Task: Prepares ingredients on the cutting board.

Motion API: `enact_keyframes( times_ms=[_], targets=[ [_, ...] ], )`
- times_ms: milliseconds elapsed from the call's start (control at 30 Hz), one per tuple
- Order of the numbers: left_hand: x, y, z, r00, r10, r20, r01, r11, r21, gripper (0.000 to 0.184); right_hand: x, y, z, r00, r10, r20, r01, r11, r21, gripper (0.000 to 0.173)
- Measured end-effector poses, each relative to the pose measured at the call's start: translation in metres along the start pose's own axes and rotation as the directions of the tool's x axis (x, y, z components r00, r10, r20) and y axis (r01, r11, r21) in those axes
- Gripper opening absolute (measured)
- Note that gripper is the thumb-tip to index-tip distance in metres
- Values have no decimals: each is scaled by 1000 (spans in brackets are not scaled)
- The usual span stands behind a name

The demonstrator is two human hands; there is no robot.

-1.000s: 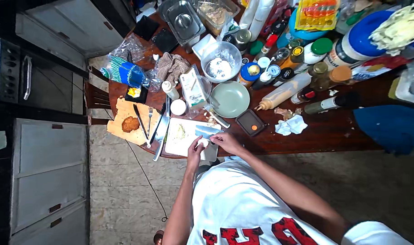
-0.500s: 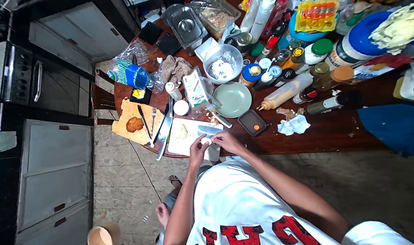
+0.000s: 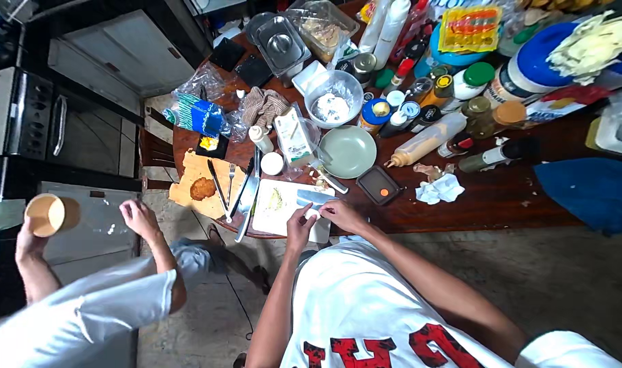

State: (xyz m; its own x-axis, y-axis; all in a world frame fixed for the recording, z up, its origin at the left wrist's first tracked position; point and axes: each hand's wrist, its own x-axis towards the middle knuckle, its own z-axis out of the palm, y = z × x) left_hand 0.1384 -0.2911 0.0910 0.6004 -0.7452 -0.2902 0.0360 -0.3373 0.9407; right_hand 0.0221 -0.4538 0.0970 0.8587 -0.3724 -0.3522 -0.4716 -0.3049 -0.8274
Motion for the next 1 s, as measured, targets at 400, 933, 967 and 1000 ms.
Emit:
enact_keyframes(
  times_ms=[400, 933, 967, 1000],
  targets=[
    [0, -1, 2, 999, 27, 23, -28, 999, 34, 40, 2, 2, -3, 999, -3, 32, 5, 999, -52, 28],
    [1, -5, -5, 992, -52, 117, 107, 841, -530, 35, 3, -4, -3, 998, 68, -2, -68, 992, 108, 26],
    [1, -7, -5, 993, -46, 105, 93, 857, -507, 34, 2, -5, -3, 997, 76, -8, -74, 988, 135, 28],
    [2, -7, -6, 995, -40, 96, 81, 871, -485, 34, 2, -5, -3, 997, 76, -13, -73, 985, 158, 28]
  ],
)
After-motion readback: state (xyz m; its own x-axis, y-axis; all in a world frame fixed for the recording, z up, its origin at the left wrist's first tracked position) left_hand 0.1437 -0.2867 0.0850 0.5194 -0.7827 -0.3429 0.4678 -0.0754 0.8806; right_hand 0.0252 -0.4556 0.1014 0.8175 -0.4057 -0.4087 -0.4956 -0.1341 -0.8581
